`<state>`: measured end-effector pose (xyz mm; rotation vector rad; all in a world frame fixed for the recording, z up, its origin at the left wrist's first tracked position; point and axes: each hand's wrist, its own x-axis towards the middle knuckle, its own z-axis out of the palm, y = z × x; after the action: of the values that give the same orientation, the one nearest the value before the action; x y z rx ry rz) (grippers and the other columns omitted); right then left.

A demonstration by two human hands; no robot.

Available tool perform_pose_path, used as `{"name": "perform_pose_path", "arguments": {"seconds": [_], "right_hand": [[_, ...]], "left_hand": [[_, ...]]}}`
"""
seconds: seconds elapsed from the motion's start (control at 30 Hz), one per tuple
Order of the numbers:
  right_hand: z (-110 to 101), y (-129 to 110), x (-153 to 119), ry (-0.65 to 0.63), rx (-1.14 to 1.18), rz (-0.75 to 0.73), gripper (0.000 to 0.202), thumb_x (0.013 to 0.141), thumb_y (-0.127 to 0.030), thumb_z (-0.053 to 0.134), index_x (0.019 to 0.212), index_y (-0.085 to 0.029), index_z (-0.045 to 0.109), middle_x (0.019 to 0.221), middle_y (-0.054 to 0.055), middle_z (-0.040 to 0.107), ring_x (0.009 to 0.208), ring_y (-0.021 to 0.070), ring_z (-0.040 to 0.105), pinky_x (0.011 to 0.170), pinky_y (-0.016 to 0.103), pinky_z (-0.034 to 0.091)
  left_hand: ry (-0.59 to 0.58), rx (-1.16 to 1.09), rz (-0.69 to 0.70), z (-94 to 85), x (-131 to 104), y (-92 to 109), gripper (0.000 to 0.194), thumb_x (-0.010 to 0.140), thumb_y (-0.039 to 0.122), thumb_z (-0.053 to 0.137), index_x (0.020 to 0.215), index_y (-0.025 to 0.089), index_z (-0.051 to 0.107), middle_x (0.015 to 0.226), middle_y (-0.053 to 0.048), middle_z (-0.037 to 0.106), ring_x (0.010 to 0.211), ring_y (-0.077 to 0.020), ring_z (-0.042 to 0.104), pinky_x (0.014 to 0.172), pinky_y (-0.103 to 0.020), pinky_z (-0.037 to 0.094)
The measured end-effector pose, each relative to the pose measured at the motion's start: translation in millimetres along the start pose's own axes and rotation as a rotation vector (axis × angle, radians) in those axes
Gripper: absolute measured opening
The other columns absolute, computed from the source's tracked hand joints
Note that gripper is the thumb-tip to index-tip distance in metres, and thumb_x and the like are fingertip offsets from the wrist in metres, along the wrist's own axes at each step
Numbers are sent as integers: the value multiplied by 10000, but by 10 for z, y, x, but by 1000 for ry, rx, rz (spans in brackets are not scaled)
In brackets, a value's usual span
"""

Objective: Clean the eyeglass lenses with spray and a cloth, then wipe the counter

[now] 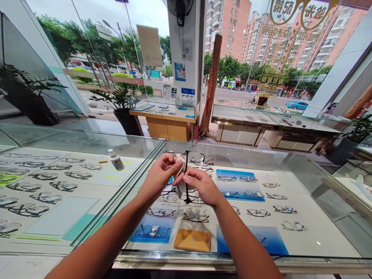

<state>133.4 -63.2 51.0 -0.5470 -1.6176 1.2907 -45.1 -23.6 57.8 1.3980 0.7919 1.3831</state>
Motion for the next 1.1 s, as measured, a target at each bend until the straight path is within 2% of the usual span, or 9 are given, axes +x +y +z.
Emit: {"name": "perform_pose_path", "arguments": {"seconds": [0.13, 0.23, 0.37, 0.53, 0.67, 0.77, 0.97, 1.1], "right_hand": [[-12, 6, -2, 1, -7, 6, 364, 1030, -536, 653, 963, -197, 763, 1007, 82, 742, 1032, 275, 670, 1035, 407, 479], [-23, 32, 2, -5, 12, 20, 347, 1034, -517, 652, 964, -196, 762, 1005, 80, 745, 1024, 268, 674, 1031, 403, 479], [-31, 52, 17, 6, 14, 51, 376, 1006, -559, 673, 940, -200, 763, 1005, 83, 752, 1044, 274, 674, 1059, 408, 472], [-25, 27, 24, 39, 93, 111, 367, 943, -554, 738, 863, -197, 766, 919, 86, 767, 1026, 290, 686, 1093, 435, 465], [-13, 41, 27, 23, 115, 125, 333, 919, -517, 777, 861, -189, 792, 906, 82, 773, 1023, 294, 702, 1140, 454, 435], [-4, 58, 35, 12, 103, 143, 371, 910, -554, 788, 881, -184, 801, 905, 84, 775, 997, 296, 708, 1104, 463, 459], [-9, 67, 63, 47, 113, 152, 439, 893, -620, 782, 785, -196, 754, 862, 86, 757, 1072, 303, 682, 1089, 451, 468], [-32, 95, 81, 85, 156, 152, 432, 878, -613, 798, 769, -199, 736, 855, 81, 748, 1033, 290, 686, 1108, 451, 459]], "left_hand": [[-166, 85, -84, -23, -7, 45, 494, 877, 654, 747, 853, 174, 630, 700, 19, 600, 630, -124, 511, 633, -256, 398], [-272, 60, -76, -10, -24, 77, 512, 952, 646, 666, 766, 172, 614, 604, 31, 542, 582, -115, 448, 640, -265, 371], [-347, -144, -144, 6, -25, 72, 437, 938, 600, 717, 867, 178, 627, 579, 39, 551, 521, -100, 426, 617, -261, 359], [-422, -346, -234, 2, 1, 46, 418, 866, 512, 832, 1010, 156, 666, 588, 22, 592, 481, -87, 483, 550, -236, 340], [-418, -397, -255, 8, 11, 36, 495, 771, 461, 925, 1050, 155, 653, 629, 26, 617, 440, -77, 493, 469, -219, 337], [-399, -388, -257, 22, 8, 40, 535, 728, 465, 954, 1032, 160, 637, 672, 27, 633, 410, -56, 464, 423, -205, 324], [-370, -347, -271, 42, 1, -35, 469, 796, 486, 908, 997, 147, 653, 677, 0, 646, 490, -60, 496, 465, -184, 320], [-333, -358, -265, 40, 7, -133, 471, 816, 452, 903, 1075, 161, 638, 722, 4, 654, 535, -54, 476, 505, -178, 310]]}}
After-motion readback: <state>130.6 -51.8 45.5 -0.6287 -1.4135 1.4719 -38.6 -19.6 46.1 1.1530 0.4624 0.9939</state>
